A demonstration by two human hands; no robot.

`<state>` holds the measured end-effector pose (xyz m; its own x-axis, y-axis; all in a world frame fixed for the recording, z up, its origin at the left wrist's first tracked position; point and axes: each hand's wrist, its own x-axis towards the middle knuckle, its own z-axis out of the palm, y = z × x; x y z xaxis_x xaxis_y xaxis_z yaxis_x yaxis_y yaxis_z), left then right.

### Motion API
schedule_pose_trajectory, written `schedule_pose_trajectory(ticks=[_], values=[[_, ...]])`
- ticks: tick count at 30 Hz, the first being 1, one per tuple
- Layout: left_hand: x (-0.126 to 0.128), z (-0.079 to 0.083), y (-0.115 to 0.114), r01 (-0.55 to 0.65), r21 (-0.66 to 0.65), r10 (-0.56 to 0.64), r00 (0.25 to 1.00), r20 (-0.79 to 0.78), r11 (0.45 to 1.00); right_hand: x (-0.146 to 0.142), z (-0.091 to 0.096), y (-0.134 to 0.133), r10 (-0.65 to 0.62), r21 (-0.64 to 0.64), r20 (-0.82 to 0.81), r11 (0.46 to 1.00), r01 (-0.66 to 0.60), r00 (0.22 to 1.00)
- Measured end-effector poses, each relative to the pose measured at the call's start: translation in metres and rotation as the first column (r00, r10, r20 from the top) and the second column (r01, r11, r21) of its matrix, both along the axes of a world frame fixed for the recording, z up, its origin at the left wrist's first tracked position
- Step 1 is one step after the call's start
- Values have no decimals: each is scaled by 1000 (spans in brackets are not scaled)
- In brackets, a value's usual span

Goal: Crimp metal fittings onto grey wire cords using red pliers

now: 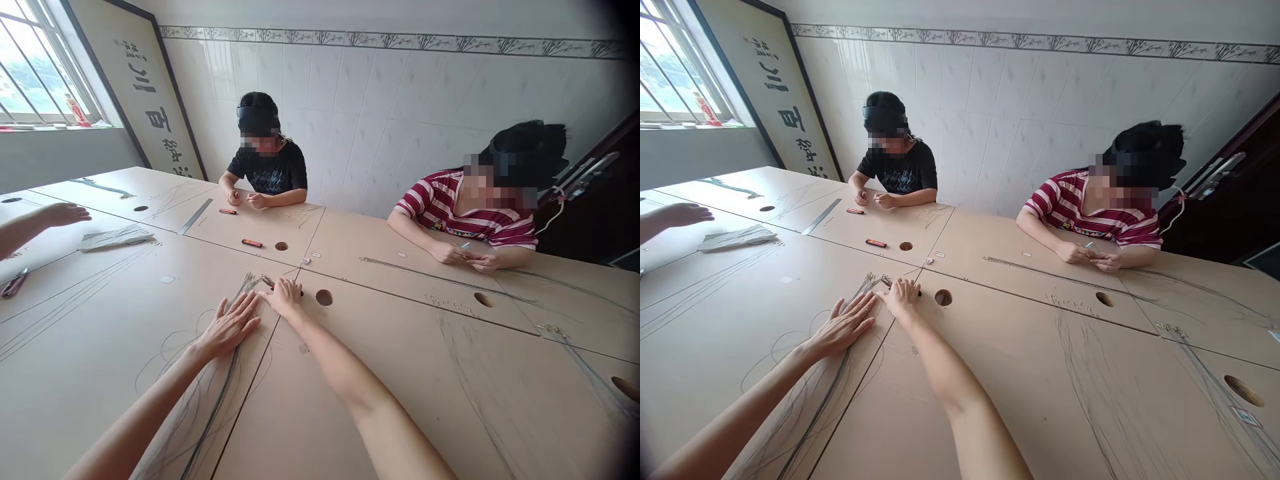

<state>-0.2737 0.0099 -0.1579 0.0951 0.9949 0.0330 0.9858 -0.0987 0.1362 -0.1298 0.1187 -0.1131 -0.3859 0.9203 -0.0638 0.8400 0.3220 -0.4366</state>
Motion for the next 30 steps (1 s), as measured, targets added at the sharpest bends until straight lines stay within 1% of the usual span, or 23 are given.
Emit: schedule_pose_trajectory(ticks=[3, 7, 11, 15, 18, 21, 24, 26, 30], values=[[1, 0, -2, 15, 11, -15, 1000, 5, 1000, 5, -8, 4, -26, 13, 17, 1000, 26, 1000], [3, 5, -2, 27, 21, -27, 999, 24, 999, 28, -12, 8, -37, 7, 49, 999, 37, 998], [5, 6, -2, 19, 28, -20, 999, 48, 999, 50, -11, 10, -42, -21, 89, 999, 44, 995], [6, 4, -2, 7, 35, -9, 998, 70, 999, 57, -7, 13, -26, -53, 108, 998, 32, 994], [8, 7, -1, 3, 55, -8, 997, 83, 998, 48, -6, 15, 32, -54, 84, 998, -28, 996], [8, 14, 6, -18, 116, 7, 996, 91, 993, 31, -8, 16, 83, -53, 68, 995, -79, 994], [4, 24, 21, -89, 202, 69, 992, 105, 975, 12, -11, 17, 108, -51, 72, 993, -104, 992], [0, 30, 32, -139, 238, 113, 986, 123, 961, 3, -12, 18, 120, -50, 79, 992, -117, 990], [-5, 32, 49, -203, 241, 170, 974, 152, 949, -8, -11, 20, 138, -49, 101, 990, -133, 985]])
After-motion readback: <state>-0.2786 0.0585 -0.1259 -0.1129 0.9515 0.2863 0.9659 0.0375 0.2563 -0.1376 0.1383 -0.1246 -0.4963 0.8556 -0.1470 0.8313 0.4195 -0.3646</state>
